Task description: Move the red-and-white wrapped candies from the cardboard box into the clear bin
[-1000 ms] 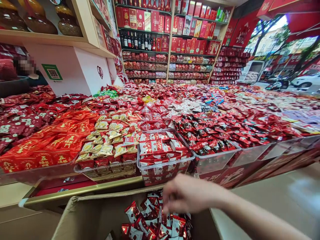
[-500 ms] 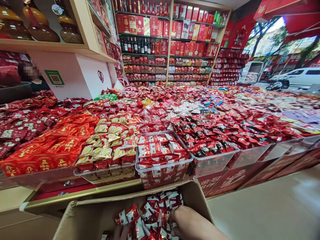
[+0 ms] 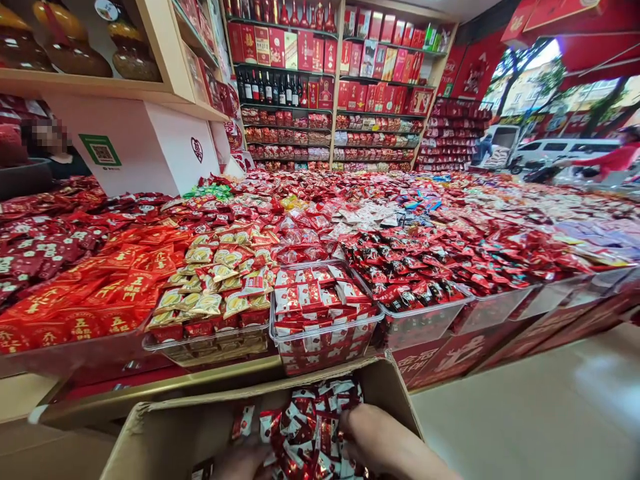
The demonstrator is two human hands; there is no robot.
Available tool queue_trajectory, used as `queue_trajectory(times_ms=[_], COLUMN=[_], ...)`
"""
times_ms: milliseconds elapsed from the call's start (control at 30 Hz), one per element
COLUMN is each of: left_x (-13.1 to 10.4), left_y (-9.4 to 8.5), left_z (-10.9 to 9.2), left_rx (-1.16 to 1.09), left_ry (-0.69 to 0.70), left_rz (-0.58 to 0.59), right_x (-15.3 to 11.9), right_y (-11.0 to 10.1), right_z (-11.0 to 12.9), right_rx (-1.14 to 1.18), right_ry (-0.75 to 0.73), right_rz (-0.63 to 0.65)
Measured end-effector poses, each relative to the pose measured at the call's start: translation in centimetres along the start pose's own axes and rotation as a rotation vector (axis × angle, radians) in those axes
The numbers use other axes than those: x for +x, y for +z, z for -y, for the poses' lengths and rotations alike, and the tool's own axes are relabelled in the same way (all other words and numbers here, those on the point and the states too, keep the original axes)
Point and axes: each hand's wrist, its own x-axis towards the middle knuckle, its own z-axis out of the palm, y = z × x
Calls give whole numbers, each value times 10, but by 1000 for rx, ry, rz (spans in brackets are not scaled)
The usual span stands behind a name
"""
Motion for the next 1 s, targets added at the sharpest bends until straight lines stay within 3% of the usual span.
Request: queue_trajectory(times_ms=[67,167,267,333,400,567,700,767,867,933,1000], left_x=[-1,-6,-13,-19,-22,-21,-19,-20,-22,-21,-20], left_y=[-5,-9,-11,-13,-13,-5,1,0,-5,-7,-7], left_z=[-14,-40,-65,-79,-88,-96,-90,-85,-79,-78,-78], left_rx=[-110,-352,-639,-854,-989,-1029,-1046,-1102,-1221,-1231,-1195], left_ry=[-17,-19,-14,-7,14,6,26,89,189,190,135], left_rz=[23,108,154,143,119,23,8,14,79,78,-4], right_x=[-1,-2,-1,0,1,2,2,2,2,3,4], right_y=[-3,-10,-14,-14,-12,-9,-8,-7,-2,2,7], right_z=[2,12,26,34,38,40,39,38,36,35,35], right_rx=[136,563,1011,1178,1247,1218,1286,1438,1670,1683,1577], right_ry=[-75,-160,-146,-131,-123,-88,-71,-46,-30,-18,12], right_rz=[-38,-52,31,45,-15,-193,-221,-134,114,258,304])
